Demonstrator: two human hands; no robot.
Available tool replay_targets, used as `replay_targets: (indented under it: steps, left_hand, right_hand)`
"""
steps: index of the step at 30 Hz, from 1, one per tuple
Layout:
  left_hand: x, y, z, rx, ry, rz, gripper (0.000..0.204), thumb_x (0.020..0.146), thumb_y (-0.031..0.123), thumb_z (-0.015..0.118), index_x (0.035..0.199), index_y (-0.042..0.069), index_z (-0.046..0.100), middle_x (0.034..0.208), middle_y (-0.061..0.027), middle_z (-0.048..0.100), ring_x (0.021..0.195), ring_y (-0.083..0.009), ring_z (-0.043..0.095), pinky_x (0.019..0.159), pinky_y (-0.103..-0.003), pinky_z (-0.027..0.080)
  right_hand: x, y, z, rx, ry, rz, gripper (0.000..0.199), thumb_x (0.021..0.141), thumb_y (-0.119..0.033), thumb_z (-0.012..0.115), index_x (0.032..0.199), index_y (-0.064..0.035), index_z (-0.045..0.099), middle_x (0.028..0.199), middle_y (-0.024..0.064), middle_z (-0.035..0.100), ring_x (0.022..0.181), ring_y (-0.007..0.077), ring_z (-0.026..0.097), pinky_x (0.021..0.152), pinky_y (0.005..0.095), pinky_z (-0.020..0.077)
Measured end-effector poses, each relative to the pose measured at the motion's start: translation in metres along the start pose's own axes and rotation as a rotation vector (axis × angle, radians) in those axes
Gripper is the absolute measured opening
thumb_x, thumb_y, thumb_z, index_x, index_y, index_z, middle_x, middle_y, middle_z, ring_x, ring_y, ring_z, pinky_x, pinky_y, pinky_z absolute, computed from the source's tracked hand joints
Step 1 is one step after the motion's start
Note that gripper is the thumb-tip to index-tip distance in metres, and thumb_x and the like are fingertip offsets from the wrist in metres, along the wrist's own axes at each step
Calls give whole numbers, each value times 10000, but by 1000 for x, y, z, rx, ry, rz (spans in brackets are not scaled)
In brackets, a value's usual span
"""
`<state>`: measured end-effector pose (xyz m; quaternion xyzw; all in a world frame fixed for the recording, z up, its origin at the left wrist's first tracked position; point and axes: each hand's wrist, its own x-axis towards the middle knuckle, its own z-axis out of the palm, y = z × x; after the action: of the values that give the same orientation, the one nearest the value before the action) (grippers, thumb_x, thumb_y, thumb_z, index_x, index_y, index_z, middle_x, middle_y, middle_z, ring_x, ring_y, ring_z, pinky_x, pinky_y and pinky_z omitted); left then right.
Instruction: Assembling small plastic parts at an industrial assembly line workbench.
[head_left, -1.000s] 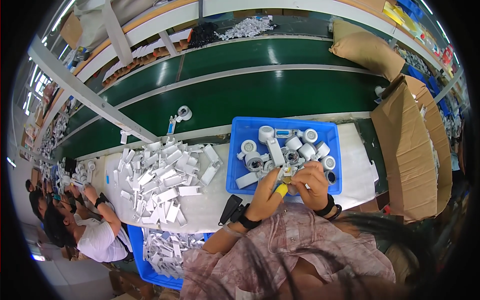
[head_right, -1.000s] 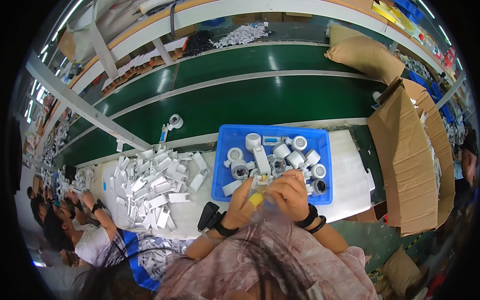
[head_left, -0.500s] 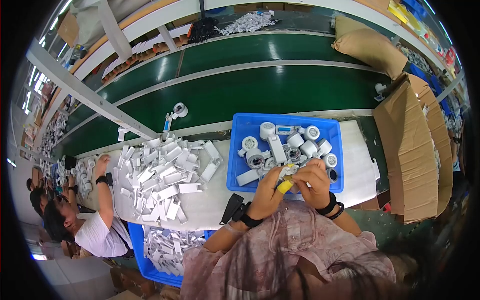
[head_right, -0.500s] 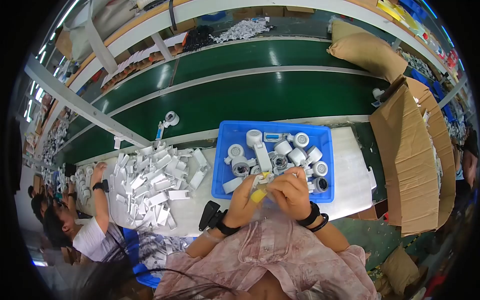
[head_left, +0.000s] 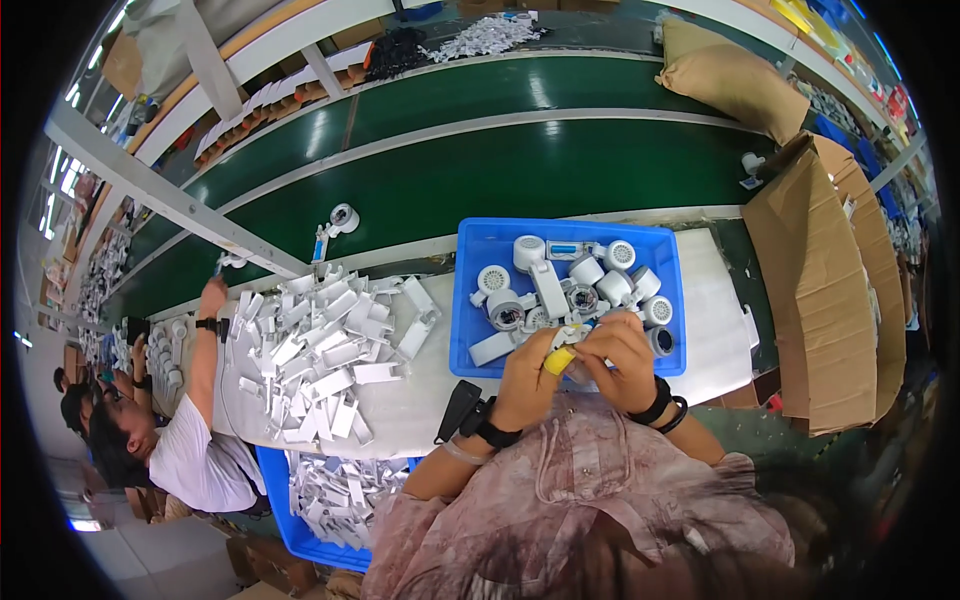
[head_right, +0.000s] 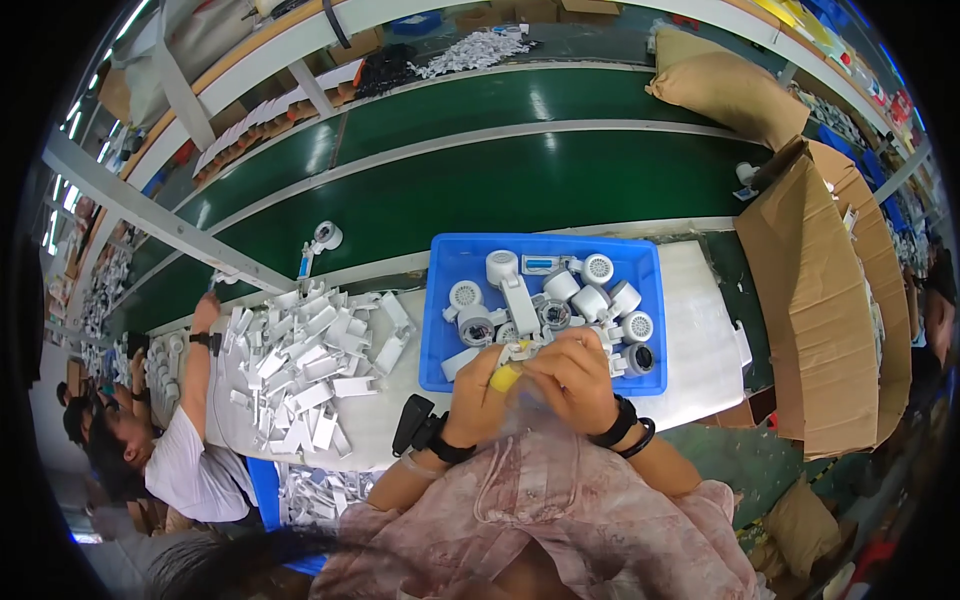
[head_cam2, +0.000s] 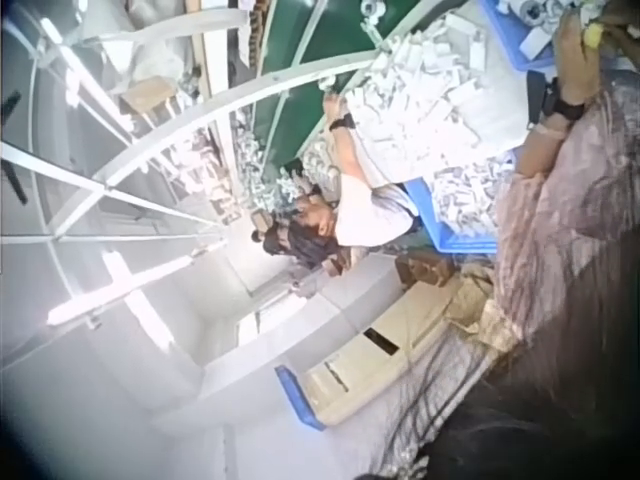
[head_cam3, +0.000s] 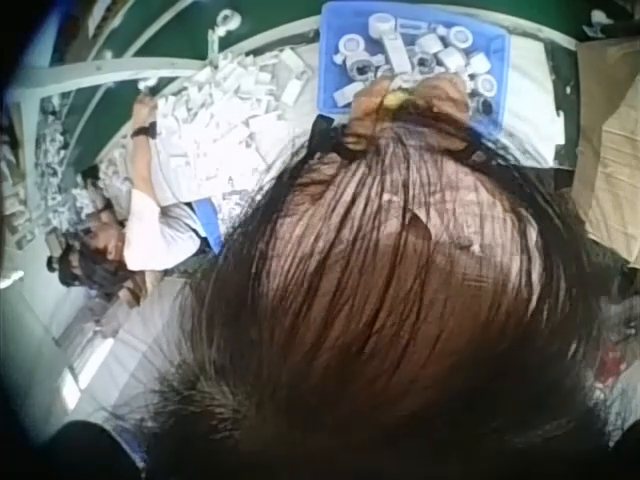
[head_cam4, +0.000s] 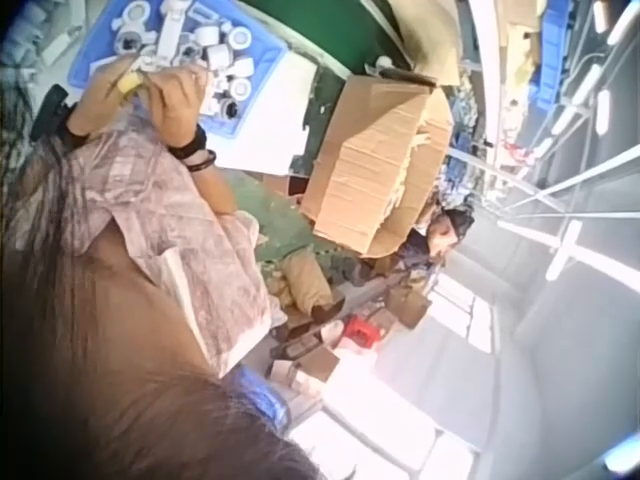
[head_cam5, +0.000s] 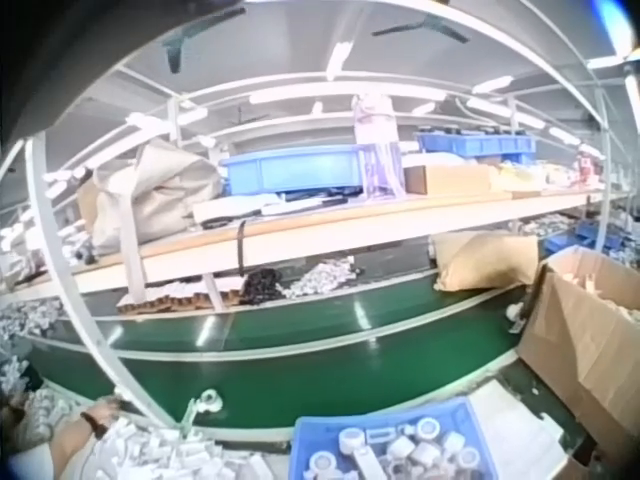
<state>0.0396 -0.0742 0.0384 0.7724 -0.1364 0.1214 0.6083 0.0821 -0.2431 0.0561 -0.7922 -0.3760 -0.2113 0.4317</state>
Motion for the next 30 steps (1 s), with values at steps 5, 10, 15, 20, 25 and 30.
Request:
replay_targets:
  steps: [5, 10, 15, 20, 25, 30]
  left_hand:
    - [-3, 1, 2, -489, -66, -316, 288, 963, 159, 457, 1190, -2, 531, 850, -46, 597, 638, -91, 548, 558, -236, 448]
    - [-7, 4, 3, -501, -116, -285, 311, 946, 113, 514, 1236, 6, 478, 906, -42, 593, 637, -86, 548, 551, -235, 449]
    - [-11, -1, -2, -548, -3, -328, 298, 917, 74, 566, 1197, 9, 488, 960, -41, 592, 762, -102, 603, 671, -248, 484]
    - [-17, -18, -10, -453, -43, -355, 324, 916, 139, 606, 1197, 4, 516, 1002, -60, 622, 833, -107, 622, 705, -234, 501]
    - [-21, -18, -8, -548, -17, -456, 276, 911, 123, 608, 1154, 10, 540, 1018, -57, 624, 837, -94, 625, 686, -225, 493]
    - [-23, -19, -7, -484, 27, -479, 212, 911, 93, 593, 1103, 13, 557, 941, -38, 641, 790, -79, 617, 650, -216, 482]
  right_hand:
    - [-13, 9, 14, 567, 85, 397, 268, 859, -121, 621, 1113, -43, 587, 1099, 91, 582, 1031, 222, 538, 943, 356, 393]
    - [-18, 29, 9, 1092, -262, 836, 348, 964, -201, 466, 1252, -12, 509, 1258, 80, 501, 1172, 170, 462, 1003, 304, 346]
    - [-13, 28, 2, 606, -234, 580, 389, 859, -118, 593, 1226, -16, 515, 1163, 95, 517, 1087, 199, 499, 950, 329, 388]
    - [-5, 17, -4, 111, -87, 282, 498, 699, -100, 663, 1163, -25, 501, 1094, 129, 518, 1030, 263, 498, 918, 349, 400]
    - [-10, 15, 0, 81, -43, 253, 509, 665, -98, 672, 1138, -15, 503, 1058, 162, 513, 987, 303, 500, 870, 376, 428]
    - [-11, 15, 4, 98, -6, 199, 364, 682, -96, 695, 999, -14, 538, 978, 157, 532, 892, 303, 531, 801, 374, 441]
